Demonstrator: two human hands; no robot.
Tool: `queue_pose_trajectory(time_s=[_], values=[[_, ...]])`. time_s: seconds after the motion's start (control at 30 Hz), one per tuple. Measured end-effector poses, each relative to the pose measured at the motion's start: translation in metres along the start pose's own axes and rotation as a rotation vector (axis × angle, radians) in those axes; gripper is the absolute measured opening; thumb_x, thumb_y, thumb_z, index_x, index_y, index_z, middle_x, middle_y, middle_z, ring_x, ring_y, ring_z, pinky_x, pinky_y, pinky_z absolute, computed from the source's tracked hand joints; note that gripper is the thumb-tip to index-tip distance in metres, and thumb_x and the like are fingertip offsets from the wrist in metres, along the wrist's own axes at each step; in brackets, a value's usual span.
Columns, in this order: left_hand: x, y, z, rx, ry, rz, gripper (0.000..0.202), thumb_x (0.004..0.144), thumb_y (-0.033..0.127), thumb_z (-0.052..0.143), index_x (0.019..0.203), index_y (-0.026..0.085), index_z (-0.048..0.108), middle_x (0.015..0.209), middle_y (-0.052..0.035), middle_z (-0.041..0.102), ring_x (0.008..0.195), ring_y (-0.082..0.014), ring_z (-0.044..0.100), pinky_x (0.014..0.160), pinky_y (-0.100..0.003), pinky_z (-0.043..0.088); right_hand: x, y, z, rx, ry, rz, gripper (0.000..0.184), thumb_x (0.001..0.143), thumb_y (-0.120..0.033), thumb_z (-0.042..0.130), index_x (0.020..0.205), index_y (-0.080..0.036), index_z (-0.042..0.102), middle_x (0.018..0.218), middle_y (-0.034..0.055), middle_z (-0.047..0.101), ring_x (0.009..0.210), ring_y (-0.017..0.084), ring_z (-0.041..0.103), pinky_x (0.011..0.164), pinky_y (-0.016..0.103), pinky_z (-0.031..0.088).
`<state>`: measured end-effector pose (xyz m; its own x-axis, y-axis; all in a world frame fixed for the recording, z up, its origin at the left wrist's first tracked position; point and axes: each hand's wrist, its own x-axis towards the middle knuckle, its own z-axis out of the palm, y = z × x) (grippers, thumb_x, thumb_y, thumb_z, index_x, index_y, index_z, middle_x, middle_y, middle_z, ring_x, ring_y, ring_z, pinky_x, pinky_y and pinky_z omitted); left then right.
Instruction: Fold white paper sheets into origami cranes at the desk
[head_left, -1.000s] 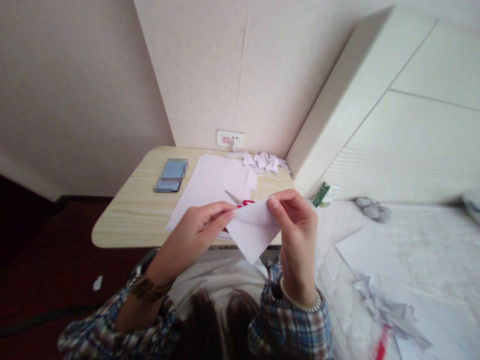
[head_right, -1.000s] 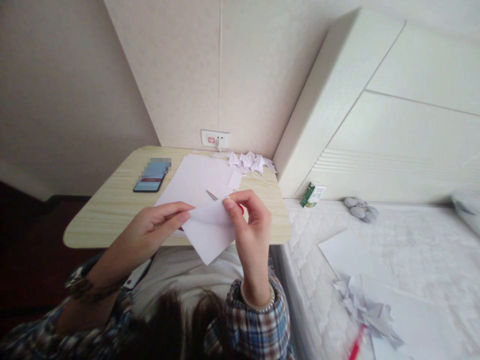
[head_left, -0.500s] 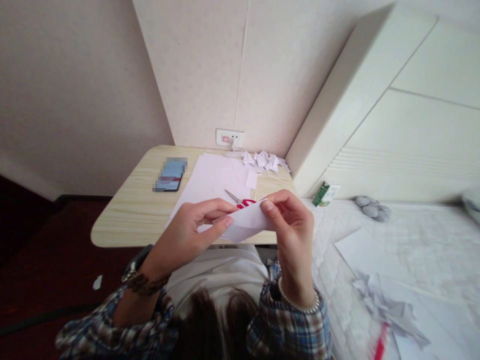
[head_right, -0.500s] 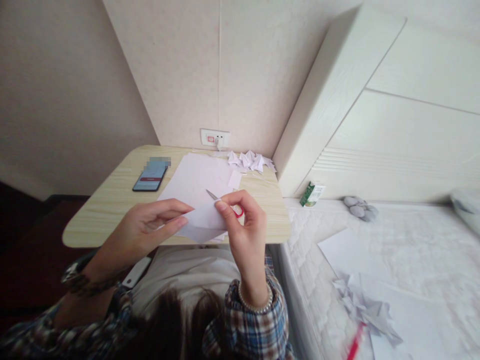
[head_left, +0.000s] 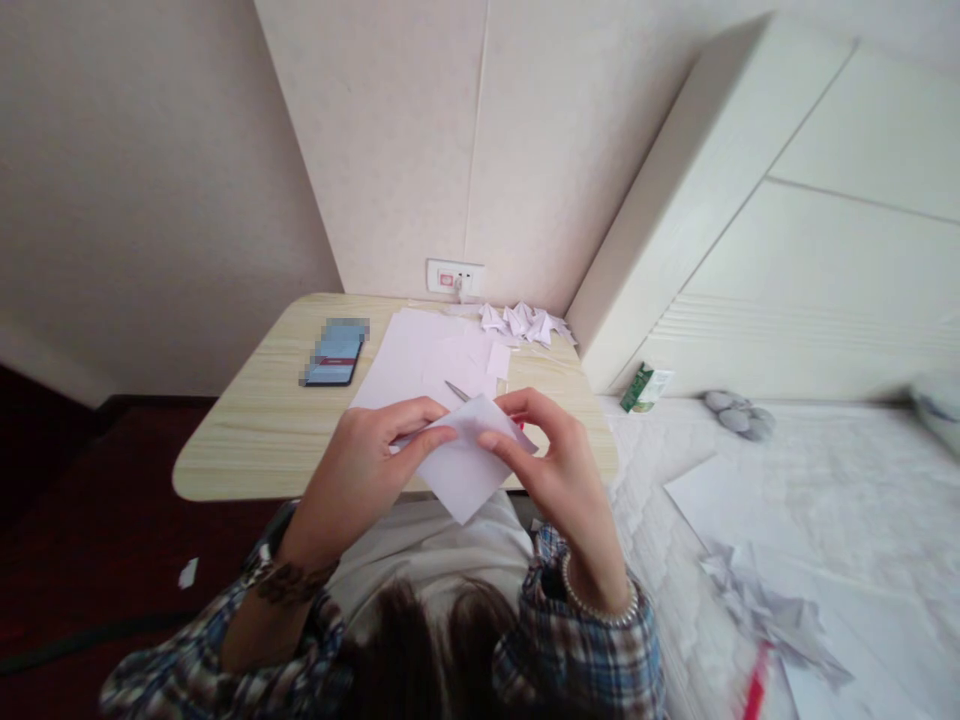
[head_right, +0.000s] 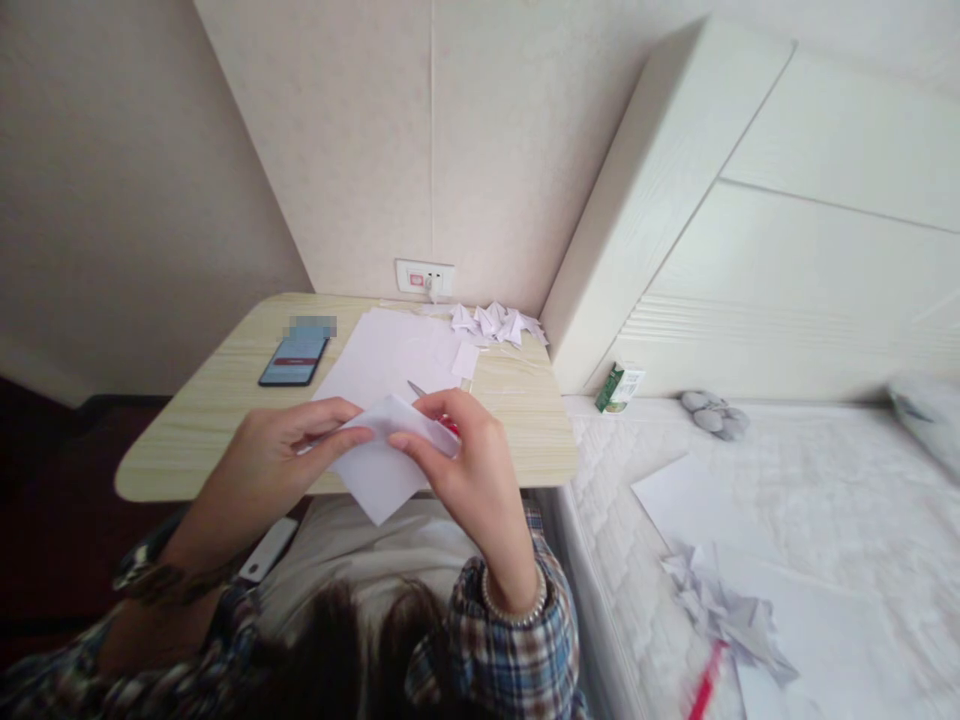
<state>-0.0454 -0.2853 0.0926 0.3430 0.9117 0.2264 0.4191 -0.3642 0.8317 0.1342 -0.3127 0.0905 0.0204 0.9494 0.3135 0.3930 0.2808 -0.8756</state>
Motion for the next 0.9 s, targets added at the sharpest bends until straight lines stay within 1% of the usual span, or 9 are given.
queue_pose_trajectory(time_s=[0.07, 0.13, 0.23, 0.37, 0.47, 0.6, 0.7, 0.8, 0.9], values=[[-0.0002, -0.0009, 0.0015, 0.004, 0.019, 0.011, 0.016, 0.084, 0.031, 0.061, 0.077, 0.020, 0.070, 0.070, 0.0045, 0.070, 0.062, -0.0114, 0.061, 0.055, -0.017, 0.042, 0.0005, 0.0015, -0.0011, -0.050, -0.046, 0.045, 0.017, 0.074, -0.032, 0.073, 0.080, -0.018, 0.065, 0.075, 0.0000, 0.065, 0.073, 0.016, 0.057, 0.068, 0.028, 0.044], [0.0000, -0.0006, 0.0031, -0.001, 0.015, 0.008, 0.015, 0.084, 0.030, 0.061, 0.077, 0.020, 0.070, 0.071, 0.0047, 0.071, 0.062, -0.0112, 0.061, 0.054, -0.016, 0.043, 0.0006, 0.0028, -0.0005, -0.091, -0.074, 0.082, 0.018, 0.074, -0.033, 0.073, 0.078, -0.018, 0.065, 0.072, 0.0001, 0.062, 0.069, 0.016, 0.055, 0.064, 0.027, 0.042], [0.0008, 0.0004, 0.0048, 0.018, 0.020, 0.007, 0.014, 0.084, 0.028, 0.061, 0.078, 0.019, 0.070, 0.070, 0.0050, 0.071, 0.061, -0.0106, 0.061, 0.054, -0.016, 0.042, 0.0008, 0.0039, 0.0017, -0.125, -0.086, 0.103, 0.019, 0.074, -0.034, 0.071, 0.081, -0.017, 0.067, 0.075, 0.0029, 0.064, 0.070, 0.017, 0.055, 0.063, 0.028, 0.042], [0.0017, 0.0010, 0.0054, 0.094, 0.044, 0.061, 0.015, 0.085, 0.027, 0.061, 0.076, 0.020, 0.069, 0.066, 0.0063, 0.069, 0.058, -0.0094, 0.059, 0.053, -0.016, 0.040, 0.0013, 0.0045, 0.0028, -0.167, -0.111, 0.102, 0.020, 0.075, -0.033, 0.070, 0.084, -0.016, 0.068, 0.078, 0.0050, 0.067, 0.070, 0.018, 0.055, 0.062, 0.028, 0.042], [0.0022, 0.0017, 0.0050, 0.133, 0.052, 0.107, 0.014, 0.085, 0.026, 0.061, 0.076, 0.020, 0.069, 0.068, 0.0059, 0.070, 0.059, -0.0097, 0.060, 0.054, -0.017, 0.041, 0.0013, 0.0055, 0.0019, -0.137, -0.109, 0.095, 0.017, 0.076, -0.030, 0.068, 0.083, -0.015, 0.068, 0.075, 0.0038, 0.066, 0.068, 0.016, 0.054, 0.062, 0.026, 0.041], [0.0031, 0.0023, 0.0050, 0.156, 0.095, 0.191, 0.013, 0.084, 0.024, 0.062, 0.074, 0.019, 0.068, 0.074, 0.0024, 0.073, 0.066, -0.0122, 0.063, 0.061, -0.019, 0.044, 0.0012, 0.0068, 0.0008, -0.055, -0.100, 0.113, 0.013, 0.076, -0.027, 0.066, 0.081, -0.016, 0.068, 0.071, 0.0007, 0.064, 0.065, 0.014, 0.054, 0.060, 0.025, 0.041], [0.0040, 0.0023, 0.0065, 0.151, 0.121, 0.241, 0.013, 0.084, 0.021, 0.061, 0.072, 0.019, 0.066, 0.076, 0.0003, 0.072, 0.068, -0.0133, 0.063, 0.065, -0.021, 0.046, 0.0012, 0.0064, 0.0012, -0.064, -0.123, 0.107, 0.014, 0.076, -0.027, 0.066, 0.084, -0.015, 0.069, 0.075, 0.0026, 0.066, 0.069, 0.016, 0.056, 0.064, 0.026, 0.043], [0.0047, 0.0027, 0.0082, 0.137, 0.115, 0.252, 0.013, 0.084, 0.020, 0.061, 0.072, 0.018, 0.065, 0.075, -0.0001, 0.070, 0.069, -0.0133, 0.061, 0.065, -0.021, 0.045, 0.0010, 0.0057, 0.0025, -0.081, -0.166, 0.097, 0.020, 0.078, -0.031, 0.065, 0.086, -0.014, 0.070, 0.079, 0.0060, 0.069, 0.074, 0.019, 0.058, 0.066, 0.029, 0.045], [0.0050, 0.0032, 0.0078, 0.128, 0.085, 0.218, 0.012, 0.084, 0.021, 0.061, 0.072, 0.017, 0.064, 0.073, 0.0002, 0.068, 0.068, -0.0128, 0.060, 0.063, -0.021, 0.044, 0.0008, 0.0055, 0.0035, -0.082, -0.180, 0.114, 0.022, 0.078, -0.035, 0.065, 0.082, -0.014, 0.069, 0.075, 0.0061, 0.067, 0.068, 0.018, 0.055, 0.061, 0.029, 0.044]])
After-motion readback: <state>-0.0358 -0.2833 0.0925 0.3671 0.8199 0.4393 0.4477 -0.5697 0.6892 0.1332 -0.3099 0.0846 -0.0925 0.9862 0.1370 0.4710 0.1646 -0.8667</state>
